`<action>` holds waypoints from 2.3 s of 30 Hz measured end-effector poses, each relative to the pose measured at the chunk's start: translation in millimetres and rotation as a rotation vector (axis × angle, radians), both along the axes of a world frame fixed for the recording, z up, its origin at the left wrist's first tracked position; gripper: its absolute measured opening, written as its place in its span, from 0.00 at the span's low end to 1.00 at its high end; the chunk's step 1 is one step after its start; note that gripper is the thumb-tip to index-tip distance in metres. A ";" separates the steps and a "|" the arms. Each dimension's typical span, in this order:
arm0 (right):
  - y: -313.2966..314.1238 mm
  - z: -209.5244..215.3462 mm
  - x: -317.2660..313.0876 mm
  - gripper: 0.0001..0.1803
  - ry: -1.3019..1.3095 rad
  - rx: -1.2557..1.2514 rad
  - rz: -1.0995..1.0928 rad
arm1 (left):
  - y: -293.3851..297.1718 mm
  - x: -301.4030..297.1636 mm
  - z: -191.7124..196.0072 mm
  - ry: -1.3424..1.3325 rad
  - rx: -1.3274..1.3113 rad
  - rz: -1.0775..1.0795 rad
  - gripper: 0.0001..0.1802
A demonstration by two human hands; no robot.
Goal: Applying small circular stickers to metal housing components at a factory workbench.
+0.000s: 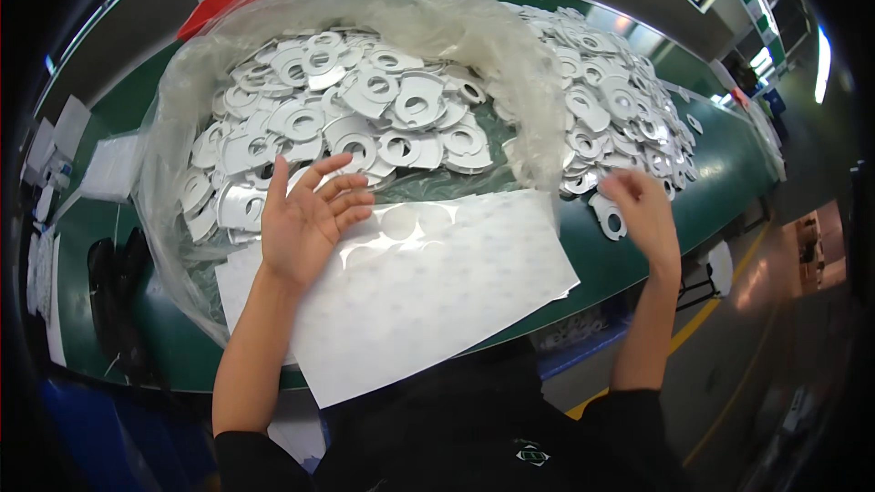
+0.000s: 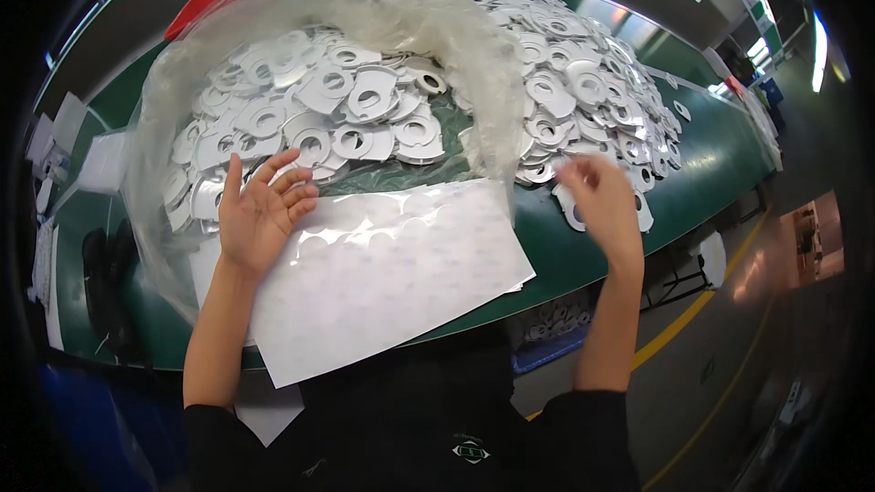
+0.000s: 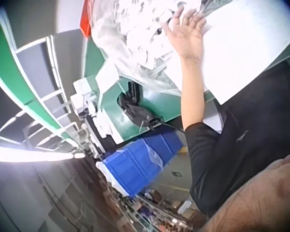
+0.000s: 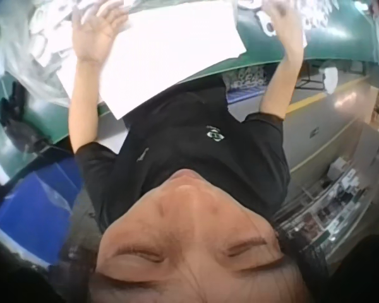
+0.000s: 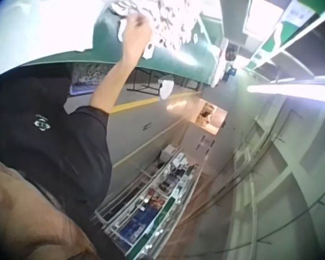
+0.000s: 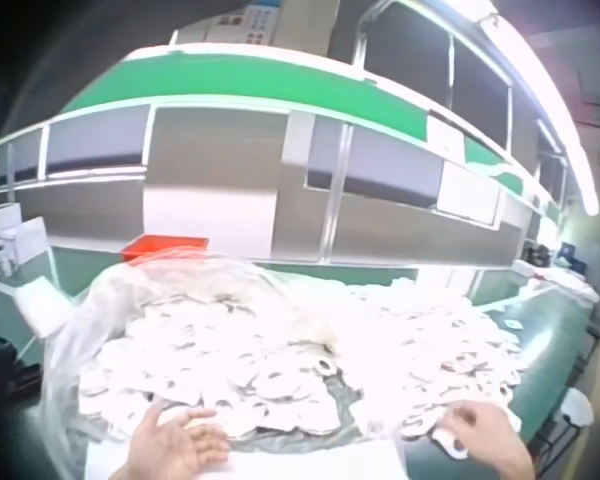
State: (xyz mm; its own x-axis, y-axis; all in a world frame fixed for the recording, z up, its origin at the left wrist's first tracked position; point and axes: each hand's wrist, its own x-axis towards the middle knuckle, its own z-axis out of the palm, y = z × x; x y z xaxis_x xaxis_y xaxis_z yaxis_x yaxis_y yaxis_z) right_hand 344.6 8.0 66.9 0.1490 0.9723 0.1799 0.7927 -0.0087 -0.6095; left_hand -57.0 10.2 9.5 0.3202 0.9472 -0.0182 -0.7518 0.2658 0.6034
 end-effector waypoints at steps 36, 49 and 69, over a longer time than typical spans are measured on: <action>-57.9 -78.2 -11.6 0.14 0.446 0.011 0.168 | -617.1 -393.6 -164.4 2.030 -1.493 1.624 0.21; -129.3 -47.6 -100.0 0.41 0.181 0.017 0.161 | -605.3 -289.0 -355.8 0.922 -1.546 0.828 0.34; -43.3 -28.8 -102.8 0.45 0.233 -0.226 0.580 | -160.5 -73.8 29.8 2.166 0.672 0.331 0.56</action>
State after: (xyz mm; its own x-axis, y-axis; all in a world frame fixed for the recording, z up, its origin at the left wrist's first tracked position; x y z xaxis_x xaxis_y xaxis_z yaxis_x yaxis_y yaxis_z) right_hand 241.7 -35.3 38.1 -0.3996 0.9166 -0.0120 0.5555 0.2317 -0.7986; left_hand -130.9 -150.3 39.3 0.1531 0.9612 0.2296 0.9533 -0.2049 0.2219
